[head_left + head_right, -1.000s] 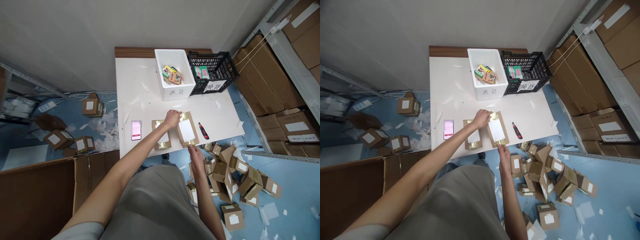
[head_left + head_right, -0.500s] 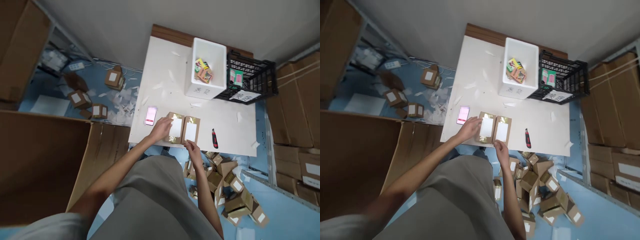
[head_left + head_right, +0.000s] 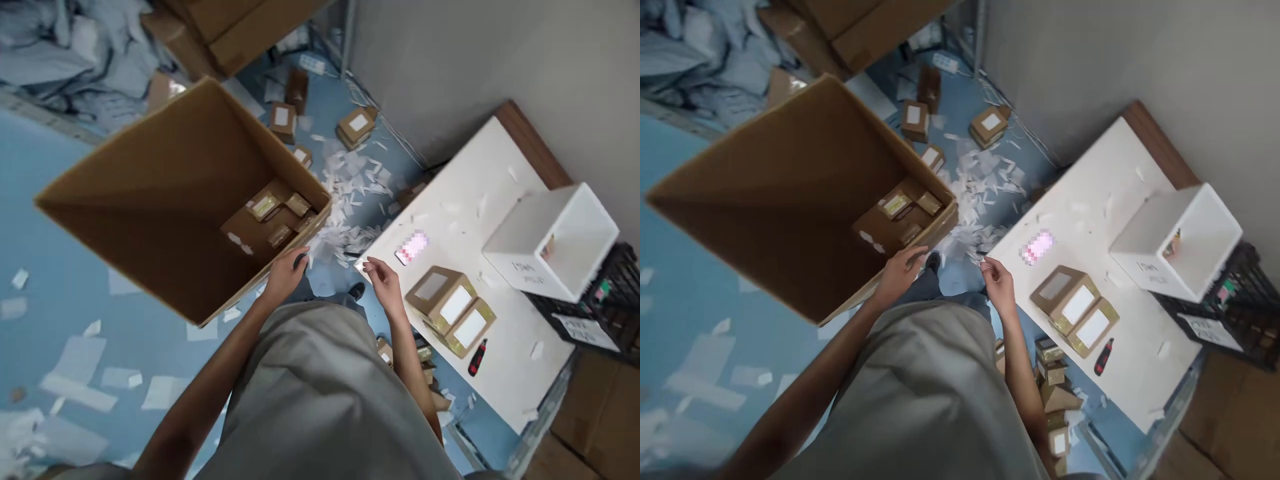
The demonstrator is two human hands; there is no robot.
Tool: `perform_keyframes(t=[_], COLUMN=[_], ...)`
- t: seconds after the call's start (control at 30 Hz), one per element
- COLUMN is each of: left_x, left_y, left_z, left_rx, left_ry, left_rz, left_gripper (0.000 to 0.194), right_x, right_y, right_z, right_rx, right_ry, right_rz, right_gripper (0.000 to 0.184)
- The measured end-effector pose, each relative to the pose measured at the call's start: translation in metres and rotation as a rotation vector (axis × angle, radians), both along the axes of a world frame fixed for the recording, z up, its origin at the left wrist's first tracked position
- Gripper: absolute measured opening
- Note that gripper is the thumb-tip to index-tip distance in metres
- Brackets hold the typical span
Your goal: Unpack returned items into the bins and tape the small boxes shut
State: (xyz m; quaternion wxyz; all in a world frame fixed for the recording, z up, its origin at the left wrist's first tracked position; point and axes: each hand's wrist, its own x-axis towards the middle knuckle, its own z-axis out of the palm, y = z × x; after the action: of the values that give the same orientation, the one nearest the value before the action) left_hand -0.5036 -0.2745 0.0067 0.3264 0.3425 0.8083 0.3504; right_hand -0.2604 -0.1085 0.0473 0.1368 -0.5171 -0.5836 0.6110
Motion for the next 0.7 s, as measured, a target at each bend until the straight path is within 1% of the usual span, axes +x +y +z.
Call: perform_keyframes(t=[0.13, 0.23, 0.33, 0.4, 0.47, 0.53, 0.6, 0.7], left_x=[-0.076, -0.124, -0.161, -0.18, -0.196, -0.207, -0.217, -0.226], left_y=[-0.062, -0.099, -0.119, -0.124, -0.124, -0.121, -0.117, -0.111], left_z=[-0.014, -0.028, -0.048, -0.066, -0.089, -0.118, -0.151, -0.206], left_rx=[-0.031, -0.095, -0.128, -0.133, -0.135, -0.141, -0.156, -0.192], left_ry=[-0.017, -0.031, -0.047, -0.064, -0.11, -0.187, -0.273, -0.387], left_rz=[0.2, 0.294, 0.368, 0.41, 0.455, 0.509, 0.588, 0.763], left_gripper=[0.045, 0.041, 0.037, 0.037, 0.037, 0.036, 0.035, 0.032], right_x=[-0.108, -0.173, -0.225, -0.257, -0.289, -0.32, -0.35, -0.39], right_y=[-0.023, -0.033, -0.032, -0.026, -0.018, -0.01, -0.004, 0.001], right_z=[-0.015, -0.02, -0.028, -0.04, -0.061, -0.091, -0.128, -0.193], right_rx=[-0.001, 0.022, 0.023, 0.017, 0.016, 0.015, 0.018, 0.028], right_ry=[-0.017, -0.011, -0.026, -0.06, -0.115, -0.179, -0.249, -0.378], right_rz=[0.229, 0.378, 0.503, 0.582, 0.663, 0.739, 0.804, 0.903], right_gripper=[0.061, 0.058, 0.056, 0.053, 0.047, 0.039, 0.031, 0.028])
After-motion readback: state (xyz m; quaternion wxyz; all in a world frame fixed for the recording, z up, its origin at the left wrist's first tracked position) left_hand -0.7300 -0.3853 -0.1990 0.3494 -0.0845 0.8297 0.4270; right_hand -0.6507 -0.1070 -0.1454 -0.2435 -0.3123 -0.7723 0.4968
